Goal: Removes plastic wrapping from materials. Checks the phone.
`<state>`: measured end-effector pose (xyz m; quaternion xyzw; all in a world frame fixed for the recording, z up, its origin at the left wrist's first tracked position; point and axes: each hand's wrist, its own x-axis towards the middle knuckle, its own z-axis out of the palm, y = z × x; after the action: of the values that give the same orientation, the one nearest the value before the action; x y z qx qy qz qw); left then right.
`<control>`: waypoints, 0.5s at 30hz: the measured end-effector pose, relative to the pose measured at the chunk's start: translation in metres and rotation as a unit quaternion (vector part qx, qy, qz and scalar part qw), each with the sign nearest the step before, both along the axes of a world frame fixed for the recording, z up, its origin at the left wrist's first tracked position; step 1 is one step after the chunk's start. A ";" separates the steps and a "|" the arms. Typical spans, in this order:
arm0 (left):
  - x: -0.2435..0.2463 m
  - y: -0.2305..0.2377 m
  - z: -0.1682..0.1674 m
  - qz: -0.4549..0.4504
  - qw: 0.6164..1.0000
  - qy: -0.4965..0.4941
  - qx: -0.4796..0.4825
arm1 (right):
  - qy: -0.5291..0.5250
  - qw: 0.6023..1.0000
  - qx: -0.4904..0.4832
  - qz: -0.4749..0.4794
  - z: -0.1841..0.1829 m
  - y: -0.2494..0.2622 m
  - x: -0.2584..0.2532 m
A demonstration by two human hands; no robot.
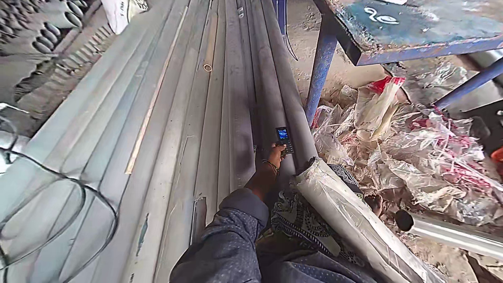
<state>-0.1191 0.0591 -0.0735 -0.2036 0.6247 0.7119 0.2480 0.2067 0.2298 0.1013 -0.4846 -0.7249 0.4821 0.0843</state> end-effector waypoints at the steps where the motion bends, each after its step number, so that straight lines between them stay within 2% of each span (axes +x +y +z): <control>1: 0.002 0.000 -0.002 0.010 1.000 0.000 0.018 | -0.020 1.000 -0.016 -0.004 -0.001 0.001 -0.001; 3: 0.007 -0.002 -0.010 0.053 0.997 -0.005 0.058 | -0.033 0.998 -0.030 -0.036 -0.005 0.001 -0.010; 5: 0.015 -0.005 -0.015 0.091 0.991 -0.028 0.090 | -0.020 0.999 -0.041 -0.010 -0.022 0.015 -0.003; 8: 0.025 -0.007 -0.015 0.089 0.990 -0.070 0.087 | -0.005 0.999 -0.052 0.004 -0.035 0.019 0.000; 10: 0.026 -0.004 -0.017 0.086 0.989 -0.085 0.080 | 0.021 0.997 -0.043 0.066 -0.045 0.027 0.010; 13: 0.022 0.010 -0.026 0.090 0.987 -0.087 0.097 | -0.074 0.997 -0.012 0.012 -0.009 -0.007 -0.022; 15: 0.018 0.022 -0.030 0.084 0.986 -0.086 0.114 | -0.083 0.997 -0.013 -0.002 -0.003 -0.013 -0.022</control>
<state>-0.1010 0.0807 -0.1039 -0.2867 0.4967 0.7763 0.2616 0.1851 0.2168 0.0982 -0.5252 -0.7222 0.4497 0.0188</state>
